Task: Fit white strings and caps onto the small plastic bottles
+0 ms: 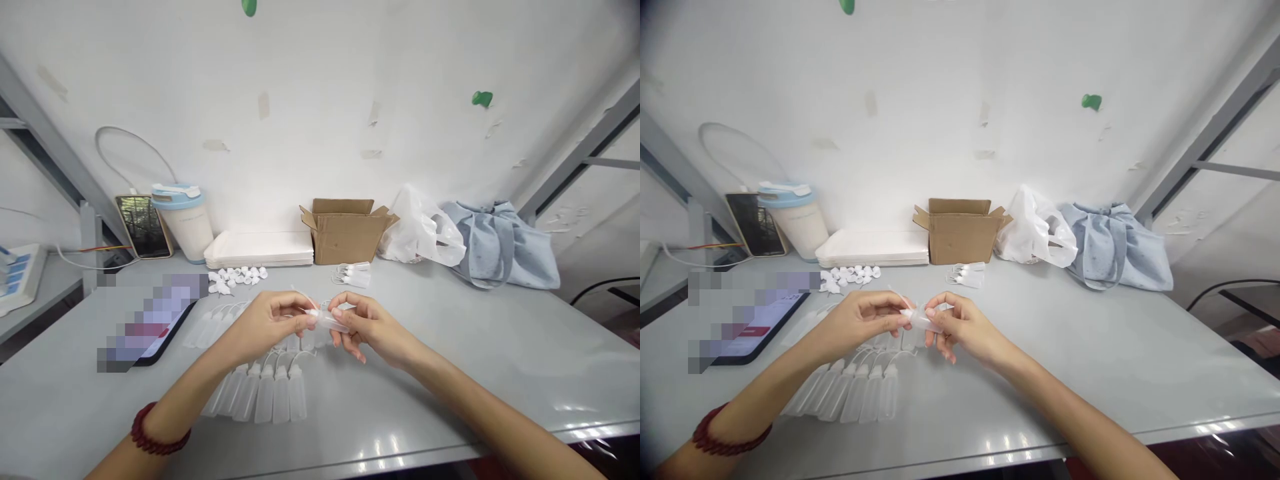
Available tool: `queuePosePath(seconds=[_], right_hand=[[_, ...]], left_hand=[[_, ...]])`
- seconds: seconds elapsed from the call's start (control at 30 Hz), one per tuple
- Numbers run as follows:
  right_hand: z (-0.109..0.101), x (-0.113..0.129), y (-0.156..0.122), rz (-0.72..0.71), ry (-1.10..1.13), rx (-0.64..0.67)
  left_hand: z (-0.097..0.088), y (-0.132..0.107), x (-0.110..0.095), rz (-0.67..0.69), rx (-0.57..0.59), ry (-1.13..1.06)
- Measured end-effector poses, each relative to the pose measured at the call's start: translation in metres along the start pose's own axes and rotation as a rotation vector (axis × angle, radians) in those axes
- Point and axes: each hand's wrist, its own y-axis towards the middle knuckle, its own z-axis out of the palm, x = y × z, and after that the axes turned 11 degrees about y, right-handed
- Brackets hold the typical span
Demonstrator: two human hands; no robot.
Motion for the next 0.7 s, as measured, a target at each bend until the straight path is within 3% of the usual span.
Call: queuePosePath(seconds=[0.2, 0.5, 0.7], right_hand=[[0.0013, -0.0005, -0.0008, 0.01, -0.012, 0.006], [0.0009, -0.0005, 0.0008, 0.034, 0.022, -0.001], [0.0013, 0.0009, -0.0002, 0.023, 0.02, -0.003]], left_hand=[[-0.0001, 0.0007, 0.0003, -0.009, 0.066, -0.001], [0.0022, -0.0009, 0.004, 0.055, -0.047, 0.065], [0.0027, -0.0007, 0.0015, 0.026, -0.004, 0.145]])
